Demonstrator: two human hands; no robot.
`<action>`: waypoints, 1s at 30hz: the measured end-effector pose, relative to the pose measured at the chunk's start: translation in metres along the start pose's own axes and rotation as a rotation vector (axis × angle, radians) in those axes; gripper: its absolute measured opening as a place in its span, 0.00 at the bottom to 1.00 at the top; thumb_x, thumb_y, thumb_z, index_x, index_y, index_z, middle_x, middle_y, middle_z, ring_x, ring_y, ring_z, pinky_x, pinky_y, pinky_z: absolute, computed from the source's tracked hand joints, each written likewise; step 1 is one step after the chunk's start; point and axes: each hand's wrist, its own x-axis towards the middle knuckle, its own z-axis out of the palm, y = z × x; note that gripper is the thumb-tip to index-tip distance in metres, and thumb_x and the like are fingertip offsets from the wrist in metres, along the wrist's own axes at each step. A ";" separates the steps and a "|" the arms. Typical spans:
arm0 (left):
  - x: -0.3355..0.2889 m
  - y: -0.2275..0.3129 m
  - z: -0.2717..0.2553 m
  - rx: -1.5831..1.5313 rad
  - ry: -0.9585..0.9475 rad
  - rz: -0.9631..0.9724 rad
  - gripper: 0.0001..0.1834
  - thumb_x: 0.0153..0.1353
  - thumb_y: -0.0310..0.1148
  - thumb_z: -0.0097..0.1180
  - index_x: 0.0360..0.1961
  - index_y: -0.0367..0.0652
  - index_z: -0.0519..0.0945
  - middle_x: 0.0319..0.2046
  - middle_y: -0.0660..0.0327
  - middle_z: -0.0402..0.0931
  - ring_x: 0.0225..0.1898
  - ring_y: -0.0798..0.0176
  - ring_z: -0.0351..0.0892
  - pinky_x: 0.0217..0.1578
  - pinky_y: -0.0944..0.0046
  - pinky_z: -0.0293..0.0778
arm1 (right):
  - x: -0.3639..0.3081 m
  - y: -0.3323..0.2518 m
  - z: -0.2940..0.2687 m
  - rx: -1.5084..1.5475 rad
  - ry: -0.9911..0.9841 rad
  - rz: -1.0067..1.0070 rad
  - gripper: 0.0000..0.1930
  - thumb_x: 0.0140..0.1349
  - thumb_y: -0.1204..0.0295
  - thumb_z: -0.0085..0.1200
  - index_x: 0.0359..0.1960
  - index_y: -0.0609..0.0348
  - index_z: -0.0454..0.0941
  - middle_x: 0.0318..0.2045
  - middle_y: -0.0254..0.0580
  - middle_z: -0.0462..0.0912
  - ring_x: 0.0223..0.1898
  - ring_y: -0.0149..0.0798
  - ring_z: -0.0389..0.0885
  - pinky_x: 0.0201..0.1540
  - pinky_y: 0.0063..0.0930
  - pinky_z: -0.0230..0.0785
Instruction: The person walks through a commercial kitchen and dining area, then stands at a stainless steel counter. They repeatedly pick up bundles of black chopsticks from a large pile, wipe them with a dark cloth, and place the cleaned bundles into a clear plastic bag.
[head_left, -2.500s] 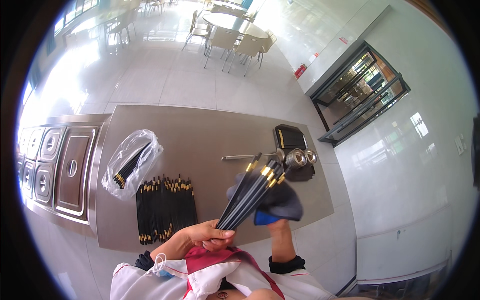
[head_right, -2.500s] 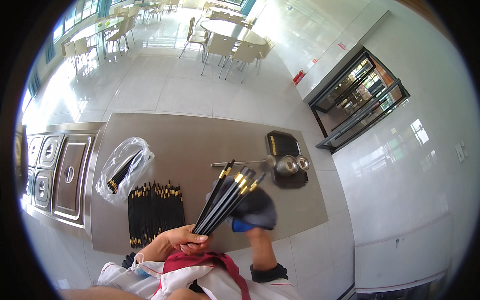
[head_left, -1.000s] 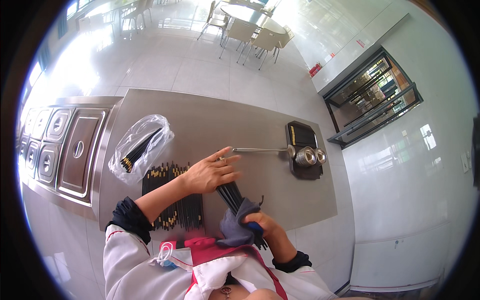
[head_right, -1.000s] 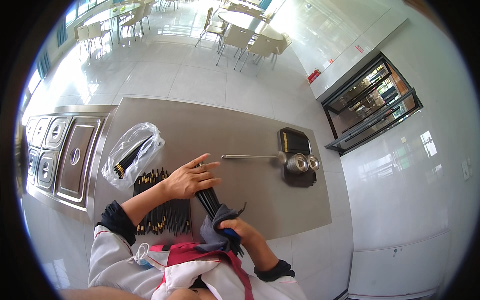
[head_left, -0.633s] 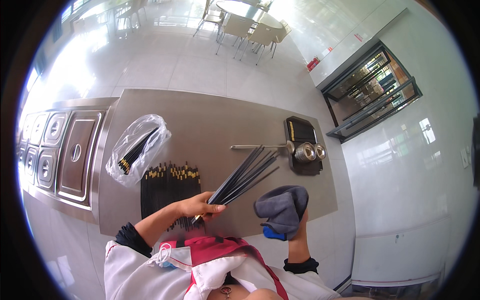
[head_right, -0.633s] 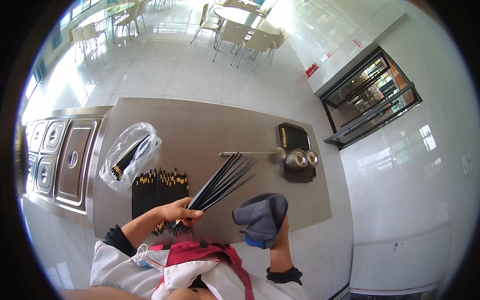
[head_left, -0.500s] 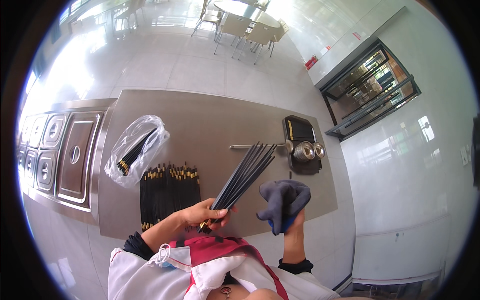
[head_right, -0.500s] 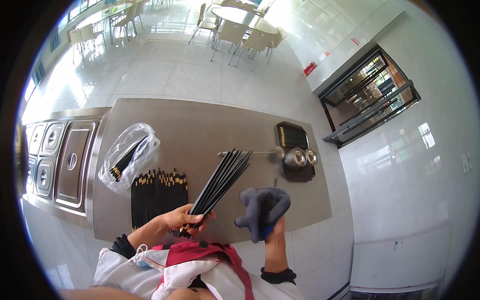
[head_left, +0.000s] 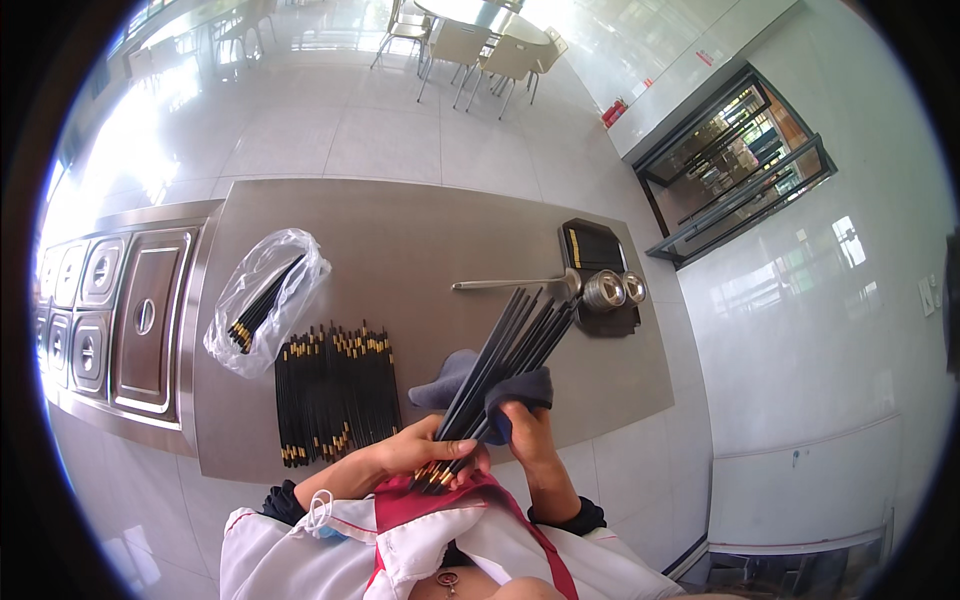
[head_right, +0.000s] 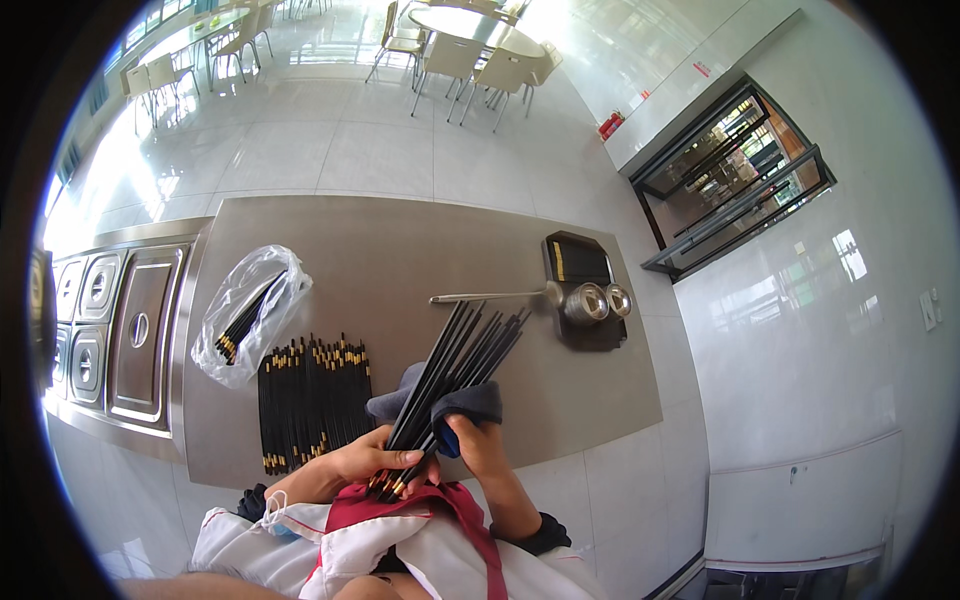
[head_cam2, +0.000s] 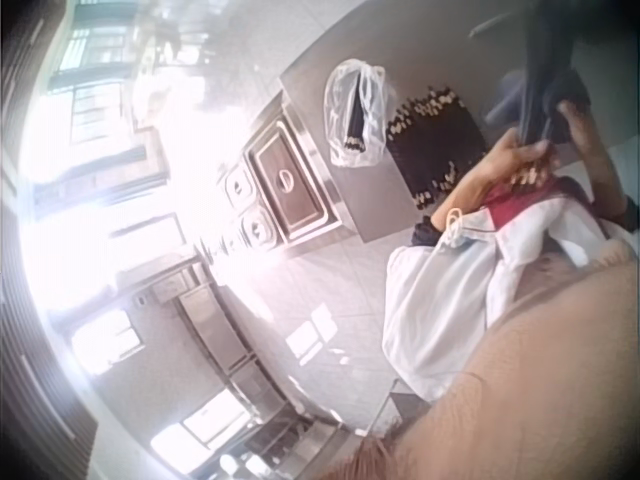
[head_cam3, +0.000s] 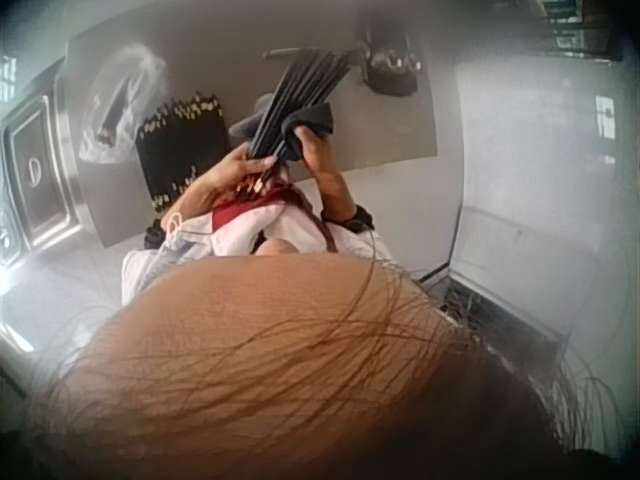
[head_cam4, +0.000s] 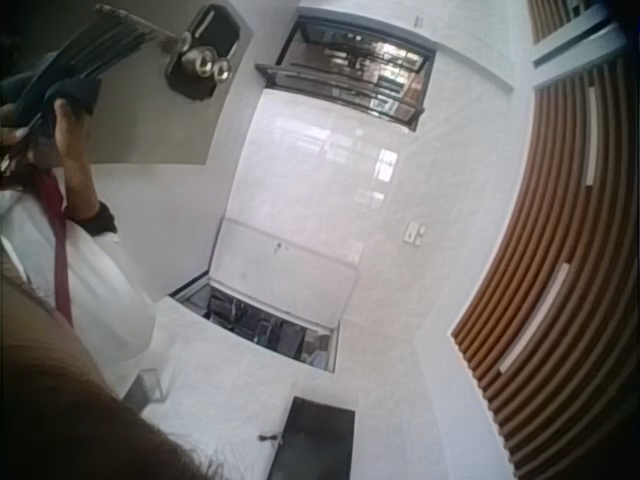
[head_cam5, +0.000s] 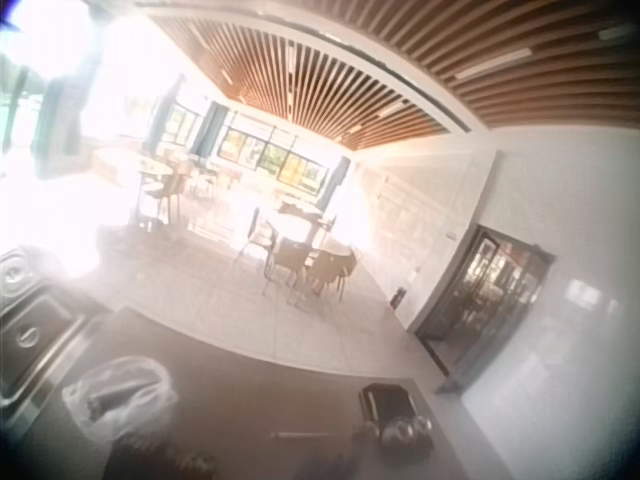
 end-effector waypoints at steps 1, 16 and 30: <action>0.000 -0.001 -0.001 0.047 0.009 0.000 0.15 0.67 0.39 0.55 0.41 0.34 0.79 0.33 0.58 0.80 0.24 0.71 0.75 0.25 0.73 0.70 | 0.000 -0.003 0.004 0.015 -0.022 -0.034 0.07 0.61 0.74 0.53 0.40 0.61 0.78 0.38 0.34 0.80 0.39 0.29 0.76 0.45 0.25 0.70; 0.002 -0.005 -0.002 0.045 -0.008 0.016 0.21 0.67 0.32 0.54 0.58 0.33 0.71 0.35 0.53 0.82 0.27 0.71 0.76 0.31 0.73 0.72 | 0.096 -0.081 -0.035 0.303 0.562 -0.278 0.16 0.67 0.62 0.46 0.48 0.61 0.74 0.45 0.40 0.79 0.46 0.38 0.80 0.50 0.34 0.75; 0.006 -0.001 0.000 -0.182 0.085 0.029 0.19 0.65 0.29 0.55 0.55 0.33 0.71 0.43 0.45 0.81 0.32 0.63 0.81 0.37 0.67 0.78 | 0.028 -0.043 0.014 0.088 -0.367 0.159 0.30 0.62 0.56 0.57 0.59 0.66 0.67 0.49 0.53 0.79 0.46 0.42 0.82 0.39 0.32 0.81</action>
